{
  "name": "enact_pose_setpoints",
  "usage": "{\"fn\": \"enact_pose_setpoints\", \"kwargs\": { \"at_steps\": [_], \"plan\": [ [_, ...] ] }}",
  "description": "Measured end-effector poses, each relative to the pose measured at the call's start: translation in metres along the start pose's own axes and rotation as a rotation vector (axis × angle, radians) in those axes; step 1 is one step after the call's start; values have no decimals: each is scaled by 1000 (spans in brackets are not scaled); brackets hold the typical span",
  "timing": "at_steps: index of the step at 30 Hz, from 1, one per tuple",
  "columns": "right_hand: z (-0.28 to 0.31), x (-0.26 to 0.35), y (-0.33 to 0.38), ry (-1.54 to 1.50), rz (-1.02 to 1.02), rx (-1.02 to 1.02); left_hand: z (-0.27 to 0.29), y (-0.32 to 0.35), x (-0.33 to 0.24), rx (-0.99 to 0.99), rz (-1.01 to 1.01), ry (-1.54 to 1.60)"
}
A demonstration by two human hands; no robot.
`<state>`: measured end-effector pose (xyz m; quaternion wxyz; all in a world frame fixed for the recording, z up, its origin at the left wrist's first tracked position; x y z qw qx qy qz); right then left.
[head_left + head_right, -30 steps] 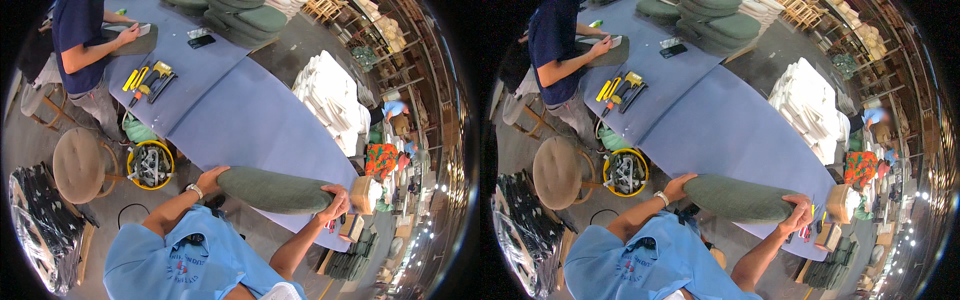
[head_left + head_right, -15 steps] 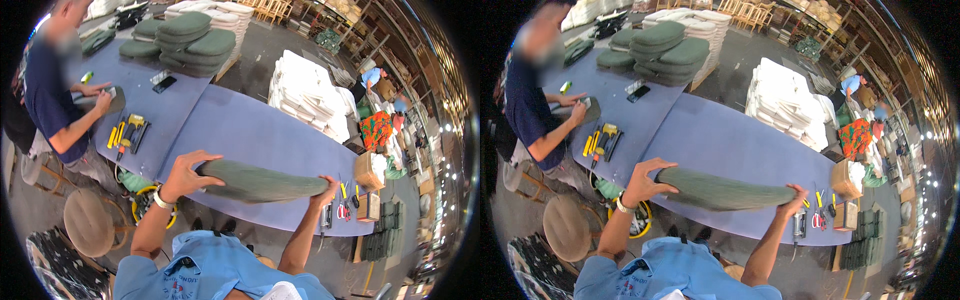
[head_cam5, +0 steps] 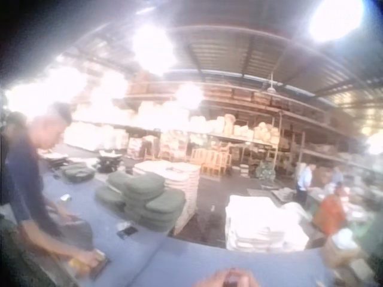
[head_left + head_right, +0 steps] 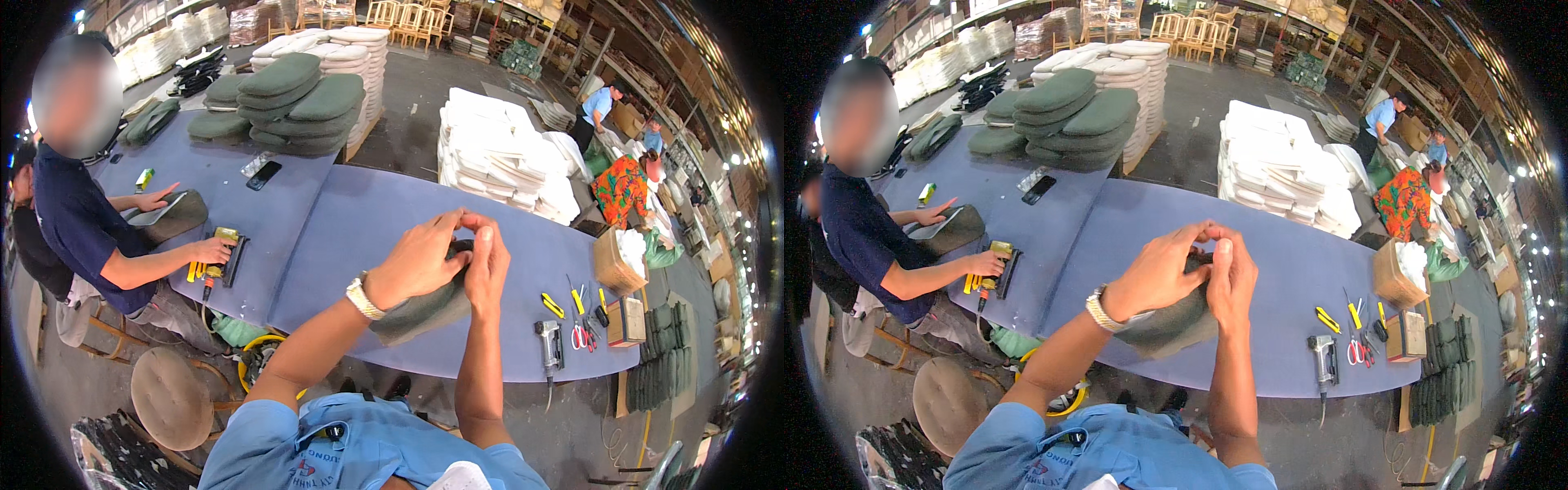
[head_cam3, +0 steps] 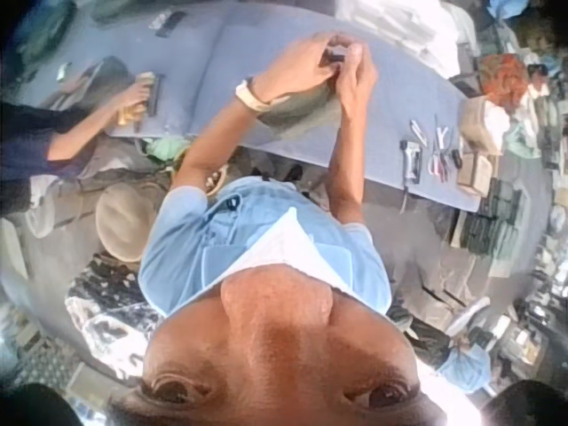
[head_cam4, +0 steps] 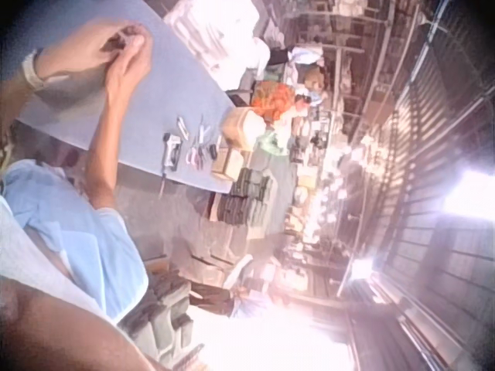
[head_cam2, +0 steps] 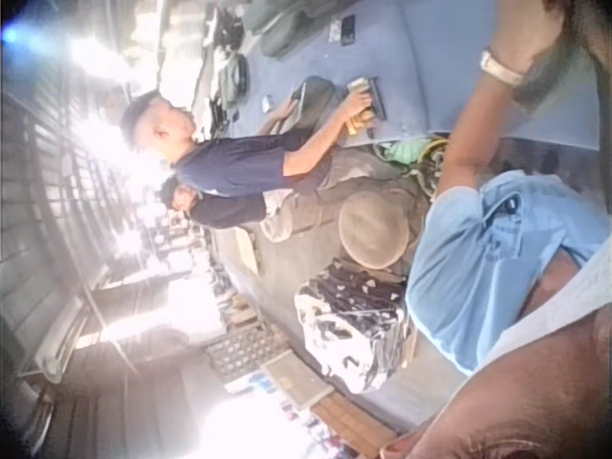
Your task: The person folds fabric over a cushion core and secures it using a staple gun. They trim excess fabric with a utility knife and place the finished cushion onto a stack. The process is repeated for multiple cushions.
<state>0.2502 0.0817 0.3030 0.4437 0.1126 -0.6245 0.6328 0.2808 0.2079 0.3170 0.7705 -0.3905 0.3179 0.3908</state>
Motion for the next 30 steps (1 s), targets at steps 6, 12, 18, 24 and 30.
{"fn": "enact_pose_setpoints", "kwargs": {
  "at_steps": [6, 12, 18, 24, 30],
  "plan": [
    [19, -32, -6, 321, 88, -41, 0, 27, 36, 247, 173, 50],
    [25, -54, -24, 276, -55, 42, -15, 48, 53, -31, 225, 444],
    [34, -85, -41, 271, -129, 106, -41, 45, 69, -150, 230, 509],
    [30, -106, -75, 182, -115, 0, -22, -1, 54, -274, 153, 356],
    [-26, -130, -151, 92, -125, 51, 22, -62, 67, -378, 172, 204]
  ]
}}
Point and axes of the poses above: each hand's wrist, its own y-axis away from the middle knuckle, its own z-axis out of the back of the hand, x = y × z, the point moved 7 cm from there along -y, towards the middle knuckle, and after that the axes turned 13 degrees about z, right-handed, at the moved point
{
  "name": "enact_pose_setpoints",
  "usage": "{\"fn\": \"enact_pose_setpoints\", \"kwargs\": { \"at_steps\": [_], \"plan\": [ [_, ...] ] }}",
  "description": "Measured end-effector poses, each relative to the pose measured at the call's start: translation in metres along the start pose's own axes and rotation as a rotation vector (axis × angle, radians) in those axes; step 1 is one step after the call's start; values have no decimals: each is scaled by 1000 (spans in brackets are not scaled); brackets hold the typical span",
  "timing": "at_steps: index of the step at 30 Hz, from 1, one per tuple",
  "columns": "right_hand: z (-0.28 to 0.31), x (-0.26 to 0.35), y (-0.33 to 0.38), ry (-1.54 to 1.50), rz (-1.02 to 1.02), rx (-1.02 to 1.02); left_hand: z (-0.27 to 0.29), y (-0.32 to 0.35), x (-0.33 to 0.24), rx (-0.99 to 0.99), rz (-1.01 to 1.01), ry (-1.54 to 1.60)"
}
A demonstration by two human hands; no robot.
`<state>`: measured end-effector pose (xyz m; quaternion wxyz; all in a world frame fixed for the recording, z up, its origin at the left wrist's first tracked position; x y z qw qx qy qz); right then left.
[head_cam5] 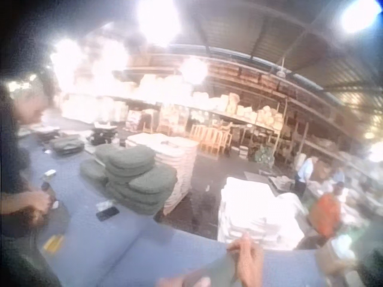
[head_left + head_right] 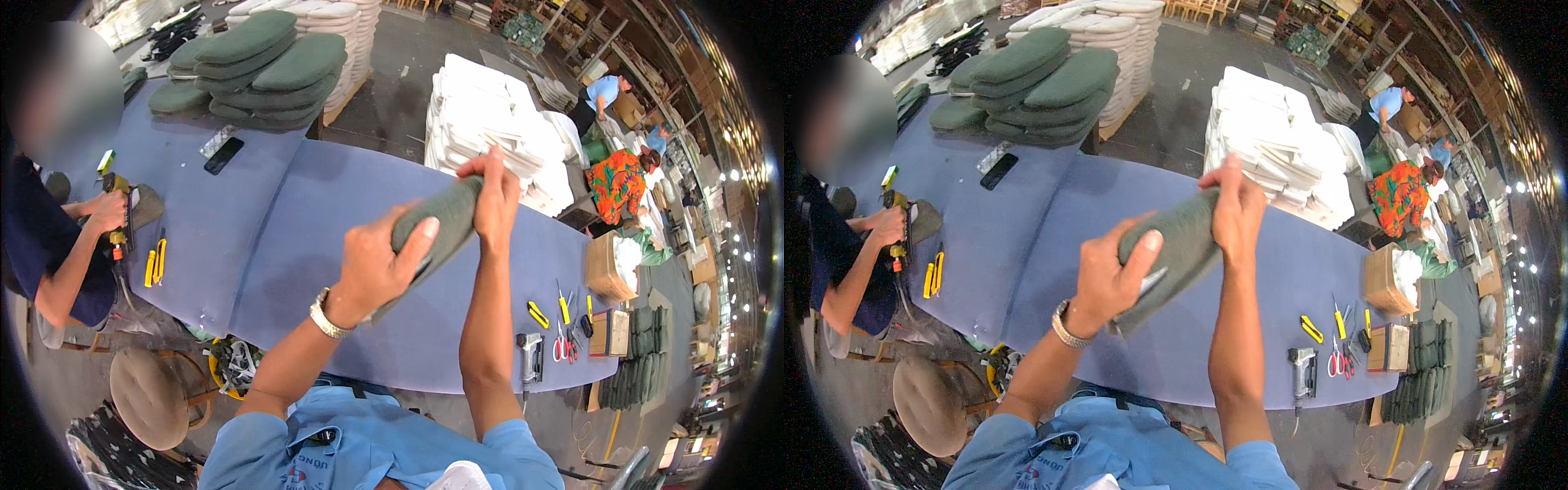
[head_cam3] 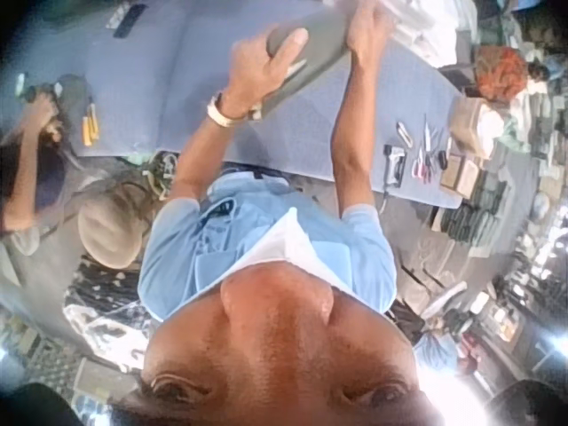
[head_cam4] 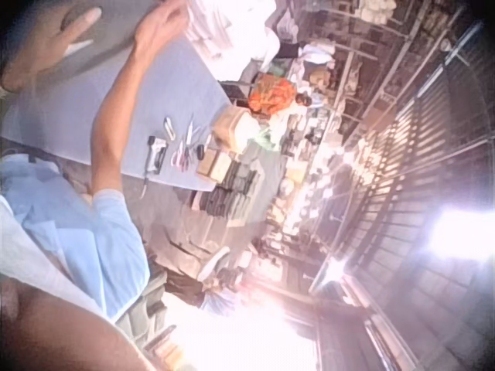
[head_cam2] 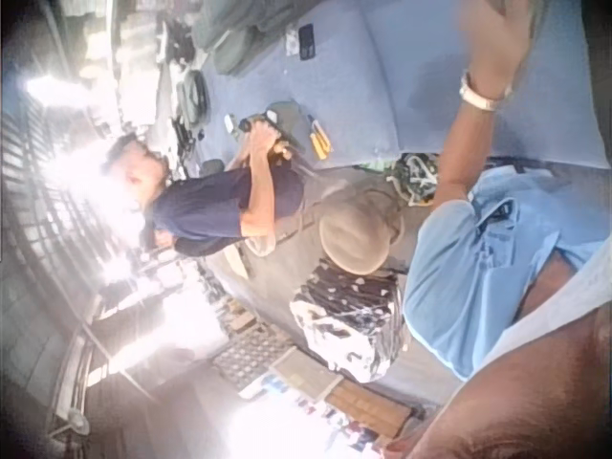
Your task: The person folds fabric over a cushion core and secures it using a staple gun. They trim excess fabric with a utility knife and place the finished cushion onto a stack. The process is repeated for multiple cushions.
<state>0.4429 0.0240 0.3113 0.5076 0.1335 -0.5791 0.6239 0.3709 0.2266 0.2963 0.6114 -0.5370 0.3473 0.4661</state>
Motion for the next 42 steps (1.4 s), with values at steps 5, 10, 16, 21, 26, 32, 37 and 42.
{"fn": "enact_pose_setpoints", "kwargs": {
  "at_steps": [5, 10, 16, 21, 26, 32, 37, 42],
  "plan": [
    [-71, -68, -43, -49, -43, 91, 0, -65, 44, 16, 74, -51],
    [-104, -84, -48, -131, 49, -18, 11, -101, 88, 162, 174, 195],
    [-90, -118, -63, -30, 41, -130, -9, -138, 93, 322, 164, 130],
    [-91, -140, -70, -79, 128, -186, -23, -160, 99, 324, 54, 50],
    [-73, -155, -76, -152, 126, -203, -49, -176, 96, 448, -22, -25],
    [-72, -165, -82, -30, 144, -148, -68, -196, 107, 527, -22, -20],
    [-77, -149, -70, 82, 161, -361, -81, -195, 106, 555, -94, -2],
    [-44, -175, -53, 324, -16, -355, -96, -178, 109, 509, -155, 82]
  ]
}}
Point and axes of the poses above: each hand's wrist, its own y-axis away from the middle knuckle, its own z-axis out of the back of the hand, x = y × z, the point moved 7 cm from there along -y, towards the middle knuckle, and after that the axes turned 13 degrees about z, right-handed, at the moved point
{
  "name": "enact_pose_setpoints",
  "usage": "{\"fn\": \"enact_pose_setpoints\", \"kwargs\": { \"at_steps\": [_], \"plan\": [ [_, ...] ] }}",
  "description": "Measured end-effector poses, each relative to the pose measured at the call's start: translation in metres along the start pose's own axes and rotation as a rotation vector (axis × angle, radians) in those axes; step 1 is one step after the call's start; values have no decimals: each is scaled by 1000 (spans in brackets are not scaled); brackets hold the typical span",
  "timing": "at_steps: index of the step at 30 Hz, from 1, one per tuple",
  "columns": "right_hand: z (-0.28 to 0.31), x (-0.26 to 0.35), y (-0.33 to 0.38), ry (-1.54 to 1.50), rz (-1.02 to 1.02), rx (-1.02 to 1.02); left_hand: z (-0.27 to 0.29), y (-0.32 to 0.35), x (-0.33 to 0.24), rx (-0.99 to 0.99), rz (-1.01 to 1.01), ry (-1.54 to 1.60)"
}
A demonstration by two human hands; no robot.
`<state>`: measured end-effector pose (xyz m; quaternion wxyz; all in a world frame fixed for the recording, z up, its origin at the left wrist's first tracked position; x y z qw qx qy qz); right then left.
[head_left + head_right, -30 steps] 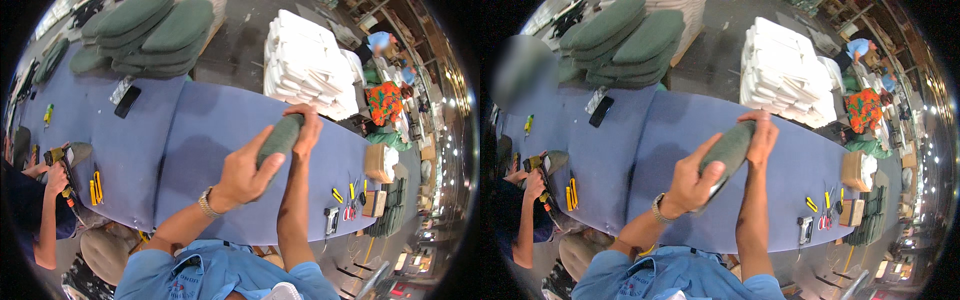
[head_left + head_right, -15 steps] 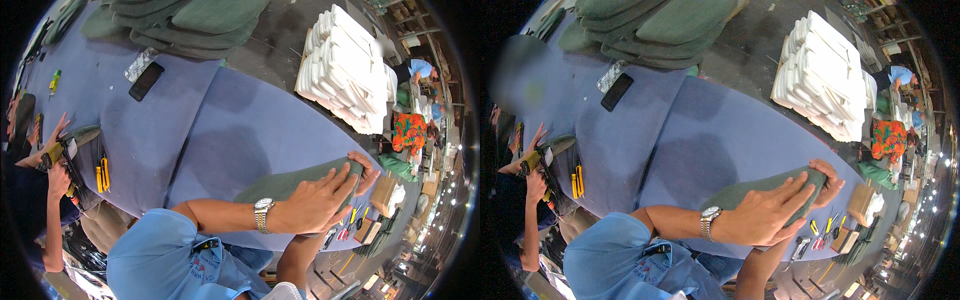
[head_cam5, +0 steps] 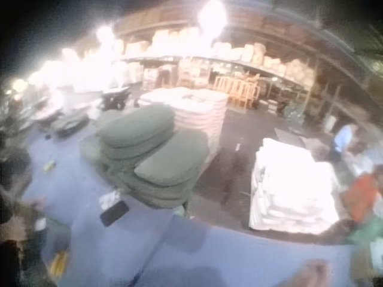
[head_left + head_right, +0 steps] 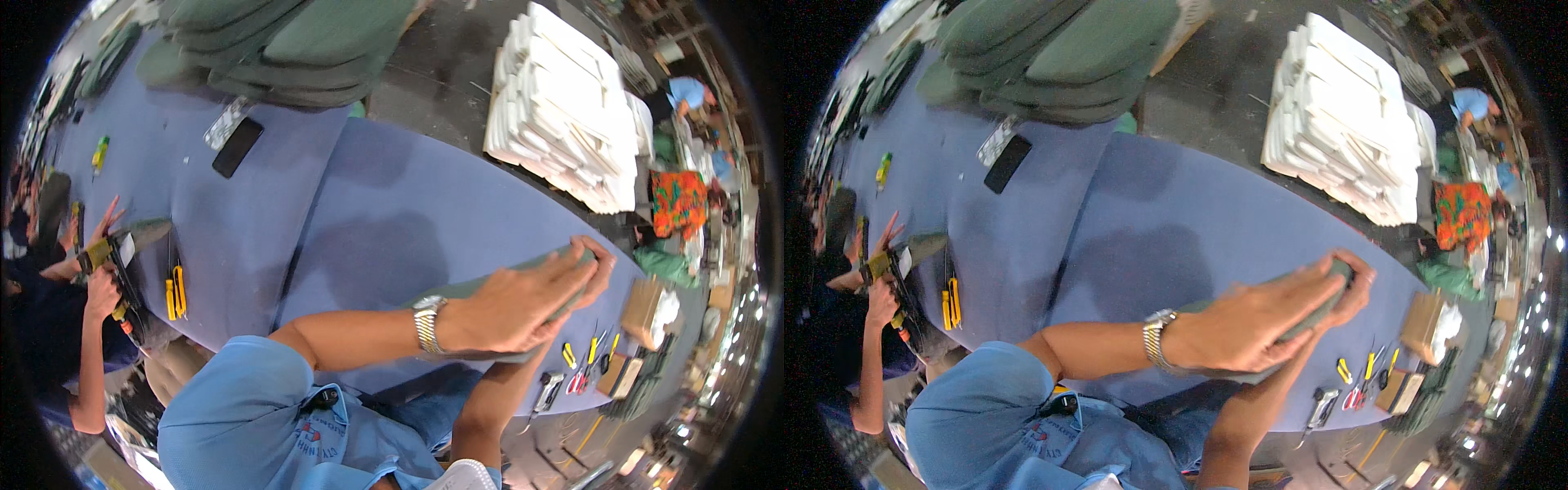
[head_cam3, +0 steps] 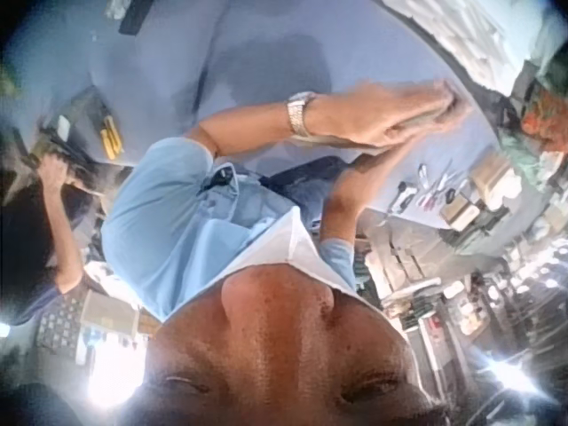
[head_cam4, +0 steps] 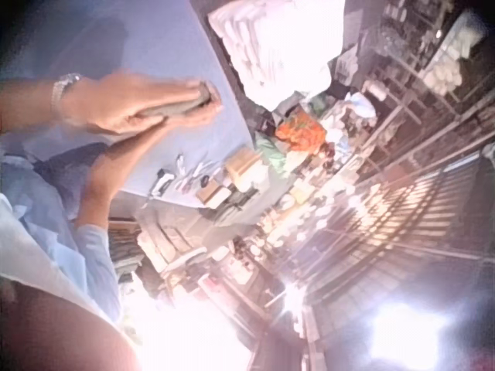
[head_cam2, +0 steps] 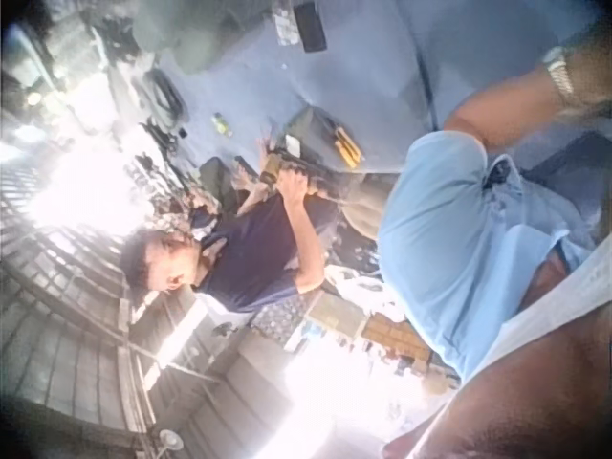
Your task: The person folds fabric over a cushion core and secures it using a staple gun. They trim excess fabric with a utility knife and place the finished cushion onto a stack. The process is repeated for multiple cushions.
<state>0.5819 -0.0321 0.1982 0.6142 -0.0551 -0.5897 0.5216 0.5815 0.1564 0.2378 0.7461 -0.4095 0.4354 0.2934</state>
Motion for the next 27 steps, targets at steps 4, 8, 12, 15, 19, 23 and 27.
{"fn": "enact_pose_setpoints", "kwargs": {
  "at_steps": [4, 8, 12, 15, 19, 23, 27],
  "plan": [
    [23, -7, 1, -24, 179, -42, -8, 25, 2, 201, 200, 168],
    [35, -8, -11, -271, 38, -63, -25, 109, 76, 218, 328, 160],
    [45, -39, -10, -439, -140, -81, -41, 131, 83, 177, 475, -56],
    [54, -55, -15, -427, -217, -55, -50, 116, 55, -15, 296, -194],
    [72, -66, -18, -368, -277, -75, -65, 121, 44, -182, 169, -329],
    [75, -63, 4, -332, -379, -22, -62, 133, 6, -200, 185, -390],
    [55, -84, 76, -461, -629, 186, -73, 183, -14, -148, 293, -404]
  ]
}}
Point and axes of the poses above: each hand's wrist, its own y-axis away from the middle knuckle, its own z-axis out of the back of the hand, x = y × z, the point moved 7 cm from there along -y, towards the middle knuckle, and after that the axes turned 13 degrees about z, right-handed, at the moved point
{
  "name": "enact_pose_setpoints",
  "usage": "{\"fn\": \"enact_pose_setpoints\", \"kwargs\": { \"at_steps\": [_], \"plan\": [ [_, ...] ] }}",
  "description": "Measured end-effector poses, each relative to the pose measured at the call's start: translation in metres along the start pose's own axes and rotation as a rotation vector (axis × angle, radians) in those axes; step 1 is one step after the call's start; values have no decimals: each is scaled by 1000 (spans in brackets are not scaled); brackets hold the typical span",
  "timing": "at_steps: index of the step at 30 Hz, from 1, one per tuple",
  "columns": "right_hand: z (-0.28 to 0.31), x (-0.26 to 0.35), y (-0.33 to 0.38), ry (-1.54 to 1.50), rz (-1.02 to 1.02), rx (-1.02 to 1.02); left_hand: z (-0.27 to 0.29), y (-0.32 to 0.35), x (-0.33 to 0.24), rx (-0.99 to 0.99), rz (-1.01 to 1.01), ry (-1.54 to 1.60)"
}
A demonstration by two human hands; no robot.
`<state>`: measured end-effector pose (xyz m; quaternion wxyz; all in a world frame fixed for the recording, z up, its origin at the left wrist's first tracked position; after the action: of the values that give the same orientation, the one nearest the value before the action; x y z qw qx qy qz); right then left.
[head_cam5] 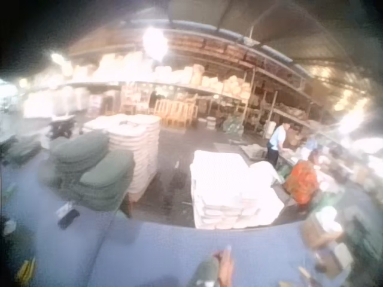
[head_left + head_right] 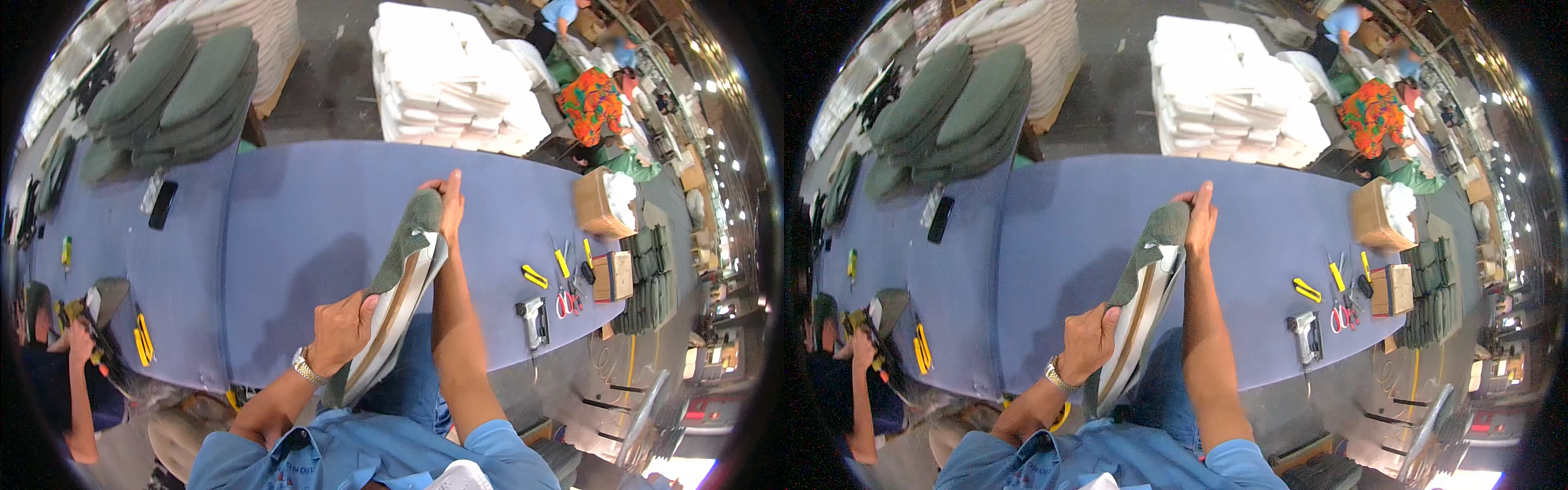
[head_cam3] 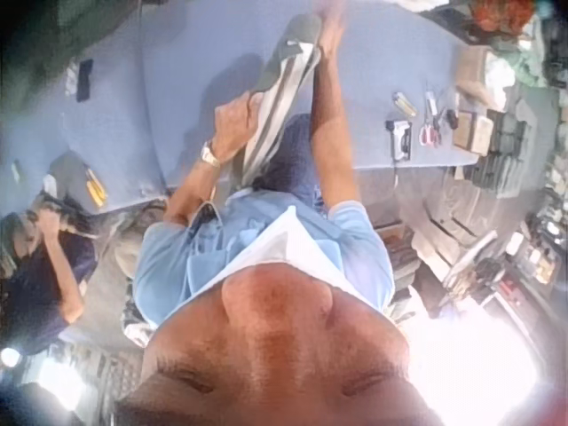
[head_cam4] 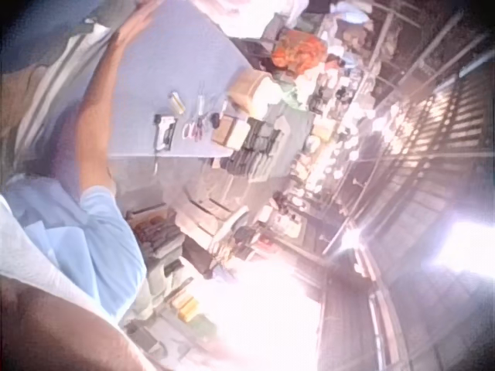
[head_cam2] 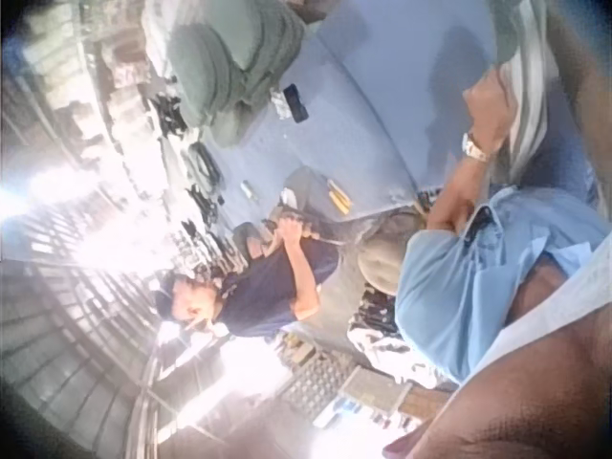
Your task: The person folds fabric over a cushion core and secures it using a staple gun. They trim excess fabric with a utility knife and place the finished cushion onto a stack. The process is repeated for multiple cushions.
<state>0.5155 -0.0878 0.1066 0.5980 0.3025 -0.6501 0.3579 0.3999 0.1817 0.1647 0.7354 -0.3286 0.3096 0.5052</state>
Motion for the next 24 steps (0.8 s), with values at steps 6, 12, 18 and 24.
{"fn": "enact_pose_setpoints", "kwargs": {
  "at_steps": [6, 12, 18, 24],
  "plan": [
    [28, -132, 96, 112, -296, 23, -73, 55, 76, 126, 344, -100],
    [39, -61, 106, 41, -143, 217, -107, 33, 51, 125, 370, 62],
    [63, -37, 108, 273, -18, 244, -144, -11, 21, 230, 332, 87],
    [68, -26, 100, 487, 94, 251, -154, -51, 24, 50, 338, 185]
  ]
}}
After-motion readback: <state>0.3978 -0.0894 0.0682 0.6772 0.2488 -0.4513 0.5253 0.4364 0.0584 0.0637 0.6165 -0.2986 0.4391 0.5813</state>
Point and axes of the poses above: each hand's wrist, its own y-axis away from the middle knuckle, its own z-axis out of the back of the hand, x = y × z, the point moved 7 cm from there along -y, towards the middle knuckle, and after that the axes turned 13 degrees about z, right-handed, at the moved point
